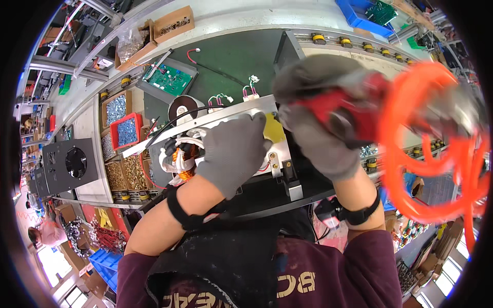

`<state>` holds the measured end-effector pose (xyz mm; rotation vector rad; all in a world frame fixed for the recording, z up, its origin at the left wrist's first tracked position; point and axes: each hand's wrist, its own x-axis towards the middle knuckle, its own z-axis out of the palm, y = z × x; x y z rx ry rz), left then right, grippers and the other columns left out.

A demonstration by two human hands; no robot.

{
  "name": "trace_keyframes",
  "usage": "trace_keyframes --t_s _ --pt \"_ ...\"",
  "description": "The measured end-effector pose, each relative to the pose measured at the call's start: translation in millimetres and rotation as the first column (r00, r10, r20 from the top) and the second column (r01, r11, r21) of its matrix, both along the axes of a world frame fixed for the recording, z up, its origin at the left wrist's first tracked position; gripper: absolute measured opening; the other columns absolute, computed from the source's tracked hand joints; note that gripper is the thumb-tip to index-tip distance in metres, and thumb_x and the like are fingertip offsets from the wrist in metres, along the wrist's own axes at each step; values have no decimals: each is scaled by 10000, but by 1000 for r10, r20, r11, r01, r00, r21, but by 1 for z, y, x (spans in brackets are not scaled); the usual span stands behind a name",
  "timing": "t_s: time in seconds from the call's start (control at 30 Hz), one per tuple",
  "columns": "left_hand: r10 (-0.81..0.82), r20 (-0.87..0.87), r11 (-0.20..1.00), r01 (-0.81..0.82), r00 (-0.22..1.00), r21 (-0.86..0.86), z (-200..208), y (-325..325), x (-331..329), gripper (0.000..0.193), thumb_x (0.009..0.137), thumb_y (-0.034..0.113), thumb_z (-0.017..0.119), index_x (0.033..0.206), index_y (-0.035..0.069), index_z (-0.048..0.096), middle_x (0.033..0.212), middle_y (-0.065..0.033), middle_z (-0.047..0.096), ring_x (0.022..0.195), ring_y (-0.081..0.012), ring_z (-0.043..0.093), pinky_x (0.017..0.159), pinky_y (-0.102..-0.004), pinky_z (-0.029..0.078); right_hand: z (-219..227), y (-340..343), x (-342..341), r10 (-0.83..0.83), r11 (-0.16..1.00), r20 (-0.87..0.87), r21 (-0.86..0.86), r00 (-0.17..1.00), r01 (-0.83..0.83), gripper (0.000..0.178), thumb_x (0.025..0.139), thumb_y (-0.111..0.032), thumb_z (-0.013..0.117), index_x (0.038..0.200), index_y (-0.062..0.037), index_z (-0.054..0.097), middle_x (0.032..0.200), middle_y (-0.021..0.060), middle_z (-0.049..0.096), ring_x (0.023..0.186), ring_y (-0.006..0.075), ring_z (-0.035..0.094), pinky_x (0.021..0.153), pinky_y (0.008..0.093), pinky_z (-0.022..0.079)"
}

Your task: Assembling an electronic enclosure by installing components, wiring terminals, and securing parts with a pneumatic driver.

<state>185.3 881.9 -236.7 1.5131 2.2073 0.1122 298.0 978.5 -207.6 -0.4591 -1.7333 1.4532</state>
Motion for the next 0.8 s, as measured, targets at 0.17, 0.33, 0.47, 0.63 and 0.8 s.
trace_keyframes --t_s 0.17,0.33,0.47,0.63,0.8 --pt "117 813 879 -441 571 184 6 -15 -22 315 864 99 572 1156 -4 516 976 -144 592 835 -237 631 737 -347 535 48 -8 23 28 1000 -205 -6 978 -30 381 766 -208 619 1092 -71 478 849 96 473 720 230 507 607 334 447" --pt "195 916 803 -479 -351 -354 -2 -9 -16 262 933 117 512 1130 -56 501 994 -155 585 813 -192 623 658 -260 561 44 -23 33 -24 998 -380 -61 925 0 347 726 -229 609 1044 -139 502 752 45 387 665 183 393 528 296 341" --pt "263 870 759 -467 -417 -453 -4 -6 -7 295 919 257 567 968 -34 548 792 -99 581 605 -125 579 464 -232 493 38 -20 39 -26 999 -387 -27 922 17 340 722 -230 611 1025 -127 498 750 48 391 667 182 397 529 295 344" --pt "285 891 752 -494 -353 -436 -4 -8 -5 412 912 399 550 879 -11 576 650 -39 524 483 -79 471 379 -210 362 34 -14 36 -11 999 -396 32 918 26 330 714 -232 614 993 -107 490 745 54 397 669 180 404 532 293 349" --pt "292 950 788 -534 -113 -306 2 -6 -8 494 906 475 525 827 -8 589 571 1 477 421 -73 409 377 -218 334 33 -5 30 -7 996 -398 78 918 42 324 708 -234 616 967 -91 484 741 58 402 671 178 409 533 291 353"
